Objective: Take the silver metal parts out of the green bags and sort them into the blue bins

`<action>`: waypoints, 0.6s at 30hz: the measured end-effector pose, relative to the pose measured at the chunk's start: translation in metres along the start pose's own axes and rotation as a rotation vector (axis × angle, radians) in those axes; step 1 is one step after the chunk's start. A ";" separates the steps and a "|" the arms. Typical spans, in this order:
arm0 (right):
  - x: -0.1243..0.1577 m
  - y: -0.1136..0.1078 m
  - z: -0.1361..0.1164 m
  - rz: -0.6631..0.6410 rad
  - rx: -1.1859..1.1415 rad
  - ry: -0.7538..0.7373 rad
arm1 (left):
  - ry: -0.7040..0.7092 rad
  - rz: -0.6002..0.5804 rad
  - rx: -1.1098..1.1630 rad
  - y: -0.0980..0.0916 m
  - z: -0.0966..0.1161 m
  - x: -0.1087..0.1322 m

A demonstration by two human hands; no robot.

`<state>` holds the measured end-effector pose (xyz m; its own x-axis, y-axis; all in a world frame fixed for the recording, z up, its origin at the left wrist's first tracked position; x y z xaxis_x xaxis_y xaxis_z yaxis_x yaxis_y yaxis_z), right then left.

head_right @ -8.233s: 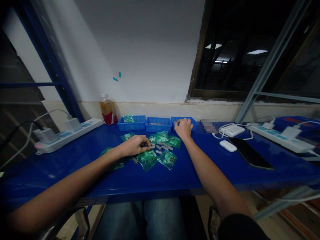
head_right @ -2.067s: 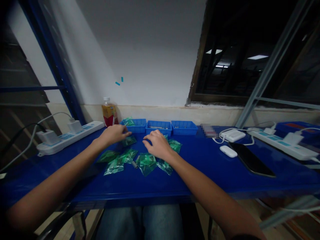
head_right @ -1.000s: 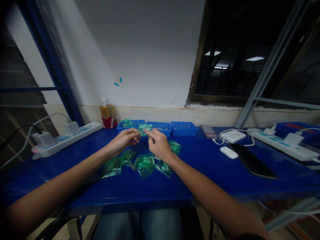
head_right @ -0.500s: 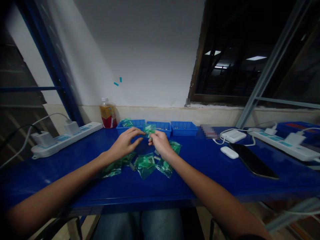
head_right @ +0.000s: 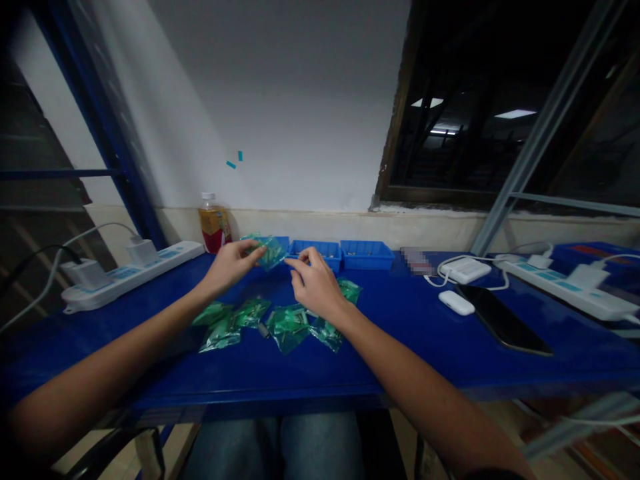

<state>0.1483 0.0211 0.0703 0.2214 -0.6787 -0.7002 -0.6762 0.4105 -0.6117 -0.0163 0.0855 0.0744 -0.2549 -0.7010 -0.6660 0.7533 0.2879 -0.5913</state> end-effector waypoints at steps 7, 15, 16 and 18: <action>0.007 0.017 -0.019 -0.244 0.072 -0.064 | 0.148 -0.059 -0.583 -0.018 -0.040 -0.023; 0.021 0.025 -0.030 -0.567 0.168 -0.113 | 0.339 -0.325 -0.474 0.019 -0.004 0.006; 0.025 0.026 -0.028 -0.629 0.174 -0.117 | 0.372 -0.385 -0.421 0.026 0.005 0.010; 0.031 0.029 -0.024 -0.723 0.180 -0.117 | 0.431 -0.500 -0.323 0.038 0.022 0.017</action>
<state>0.1189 -0.0031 0.0397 0.6464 -0.7520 -0.1294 -0.2108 -0.0130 -0.9774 0.0211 0.0707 0.0508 -0.7873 -0.4993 -0.3617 0.2849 0.2256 -0.9316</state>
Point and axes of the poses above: each hand's wrist, its own x-axis away from the middle knuckle, its own y-axis out of the palm, z = x × y, the point moved 9 cm from there along -x, towards the middle knuckle, and after that the axes turned 13 degrees about y, right-handed, at the moved point
